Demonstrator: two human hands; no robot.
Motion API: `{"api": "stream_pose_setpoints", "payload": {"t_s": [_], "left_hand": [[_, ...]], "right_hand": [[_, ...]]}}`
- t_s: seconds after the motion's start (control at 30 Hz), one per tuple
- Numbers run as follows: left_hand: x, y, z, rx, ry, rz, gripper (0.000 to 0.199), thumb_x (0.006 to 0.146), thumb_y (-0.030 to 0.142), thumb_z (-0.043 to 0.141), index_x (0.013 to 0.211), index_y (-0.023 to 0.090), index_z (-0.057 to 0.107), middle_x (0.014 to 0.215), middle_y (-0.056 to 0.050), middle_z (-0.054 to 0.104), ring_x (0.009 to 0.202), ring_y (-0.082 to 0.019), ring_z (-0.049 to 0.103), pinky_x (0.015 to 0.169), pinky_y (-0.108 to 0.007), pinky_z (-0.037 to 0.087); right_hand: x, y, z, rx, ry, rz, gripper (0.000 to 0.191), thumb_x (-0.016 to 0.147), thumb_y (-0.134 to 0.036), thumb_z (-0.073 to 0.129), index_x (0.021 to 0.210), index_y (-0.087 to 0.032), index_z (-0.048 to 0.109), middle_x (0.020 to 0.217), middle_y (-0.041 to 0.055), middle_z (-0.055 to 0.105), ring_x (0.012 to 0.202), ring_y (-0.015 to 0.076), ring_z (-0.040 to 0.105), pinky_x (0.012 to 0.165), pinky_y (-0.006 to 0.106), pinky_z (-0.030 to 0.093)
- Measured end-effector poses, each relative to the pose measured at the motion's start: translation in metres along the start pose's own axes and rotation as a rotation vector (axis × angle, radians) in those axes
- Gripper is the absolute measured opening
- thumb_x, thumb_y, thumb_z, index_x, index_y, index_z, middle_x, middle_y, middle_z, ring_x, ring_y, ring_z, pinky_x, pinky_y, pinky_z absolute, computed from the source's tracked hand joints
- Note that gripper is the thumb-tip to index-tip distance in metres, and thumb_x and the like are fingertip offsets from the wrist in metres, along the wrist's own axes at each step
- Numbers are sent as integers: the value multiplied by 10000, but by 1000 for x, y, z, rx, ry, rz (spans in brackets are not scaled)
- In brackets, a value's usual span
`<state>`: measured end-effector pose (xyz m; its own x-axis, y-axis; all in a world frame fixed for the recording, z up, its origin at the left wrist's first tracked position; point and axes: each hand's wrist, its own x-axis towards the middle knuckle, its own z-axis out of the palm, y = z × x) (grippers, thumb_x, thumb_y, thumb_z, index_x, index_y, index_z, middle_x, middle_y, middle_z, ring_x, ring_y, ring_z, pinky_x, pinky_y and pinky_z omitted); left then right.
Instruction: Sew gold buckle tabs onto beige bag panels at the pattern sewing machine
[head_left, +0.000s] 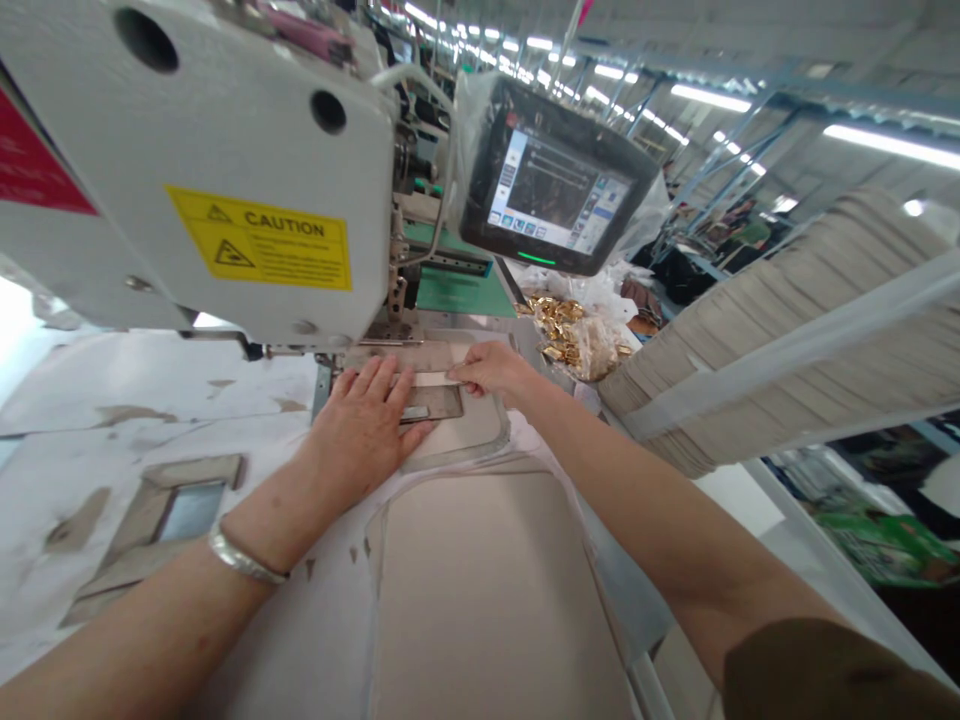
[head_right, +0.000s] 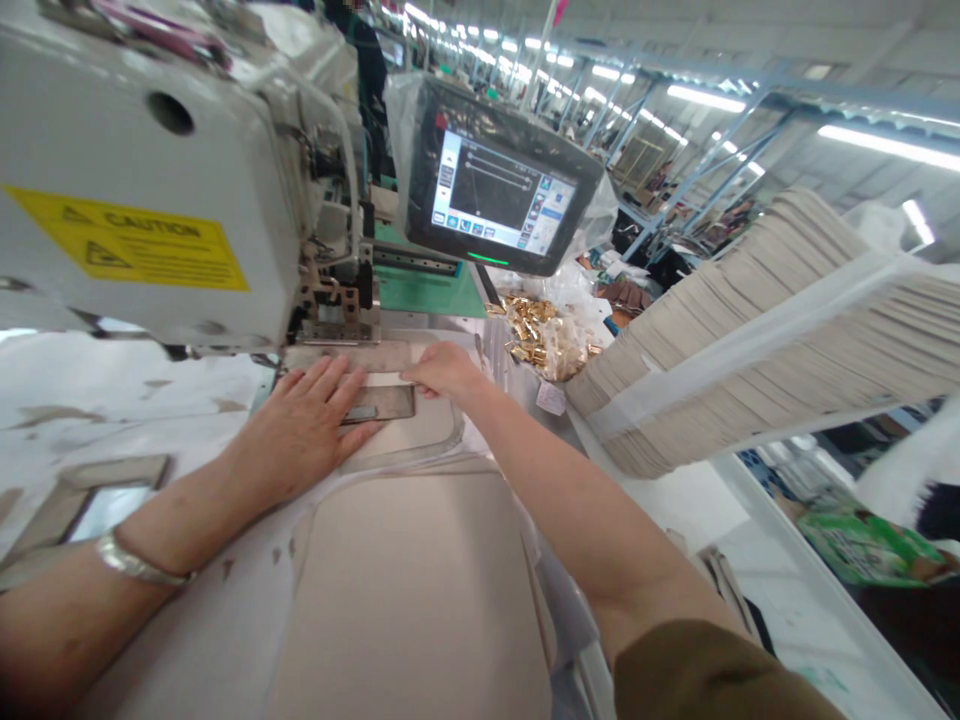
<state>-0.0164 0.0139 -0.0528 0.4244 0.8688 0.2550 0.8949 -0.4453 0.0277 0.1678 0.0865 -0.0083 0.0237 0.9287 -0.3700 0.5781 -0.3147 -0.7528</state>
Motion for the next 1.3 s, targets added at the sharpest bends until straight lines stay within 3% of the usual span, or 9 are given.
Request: {"api": "stream_pose_setpoints", "payload": {"t_s": [0.13, 0.37, 0.53, 0.7, 0.87, 1.03, 1.3], "left_hand": [[-1, 1, -1, 12, -6, -10, 676, 918, 513, 439, 1415, 56, 424, 1504, -241, 391, 1398, -387, 352, 1119, -537, 304], [8, 14, 2, 22, -9, 141, 464, 950, 272, 441, 1360, 62, 491, 1405, -163, 545, 1318, -252, 484, 1112, -371, 379], [-2, 10, -9, 56, 7, 33, 447, 932, 332, 490, 1278, 55, 546, 1273, -175, 621, 1175, -279, 572, 1017, -397, 466], [-23, 2, -21, 126, 17, -105, 473, 924, 360, 502, 1266, 36, 546, 1221, -202, 623, 1154, -308, 575, 1011, -437, 463], [-29, 1, -11, 165, 26, -130, 498, 931, 322, 486, 1319, 9, 502, 1340, -224, 566, 1274, -324, 508, 1085, -448, 411], [-27, -2, -5, 128, 50, -91, 434, 910, 252, 499, 1269, 10, 529, 1304, -234, 583, 1259, -326, 522, 1083, -467, 411], [-19, 9, -9, 72, 54, -190, 526, 881, 371, 557, 1241, -11, 527, 1246, -241, 591, 1196, -339, 541, 1054, -473, 423]], "right_hand": [[-1, -4, 4, -269, 31, -26, 161, 756, -147, 709, 669, -155, 574, 369, -36, 497, 379, 110, 526, 381, 189, 467], [0, 6, 6, -168, -7, -40, 182, 815, -161, 652, 685, -158, 525, 408, -48, 520, 367, 104, 540, 364, 185, 480], [-2, 15, 4, -99, 1, -84, 186, 827, -162, 664, 700, -157, 529, 433, -56, 535, 352, 84, 528, 351, 154, 448], [-7, 15, 2, -8, -28, -59, 175, 847, -163, 658, 729, -159, 528, 424, -66, 532, 321, 74, 499, 332, 144, 409], [-5, 17, 3, 39, -46, -65, 174, 851, -137, 637, 719, -157, 525, 425, -69, 533, 324, 67, 499, 339, 135, 399], [-2, 19, 5, 91, -43, -63, 192, 848, -118, 628, 700, -161, 514, 418, -73, 530, 320, 70, 496, 336, 141, 394], [1, 22, -3, 248, -173, -1, 183, 862, -103, 588, 697, -152, 526, 451, -51, 566, 328, 72, 497, 349, 155, 413]]}}
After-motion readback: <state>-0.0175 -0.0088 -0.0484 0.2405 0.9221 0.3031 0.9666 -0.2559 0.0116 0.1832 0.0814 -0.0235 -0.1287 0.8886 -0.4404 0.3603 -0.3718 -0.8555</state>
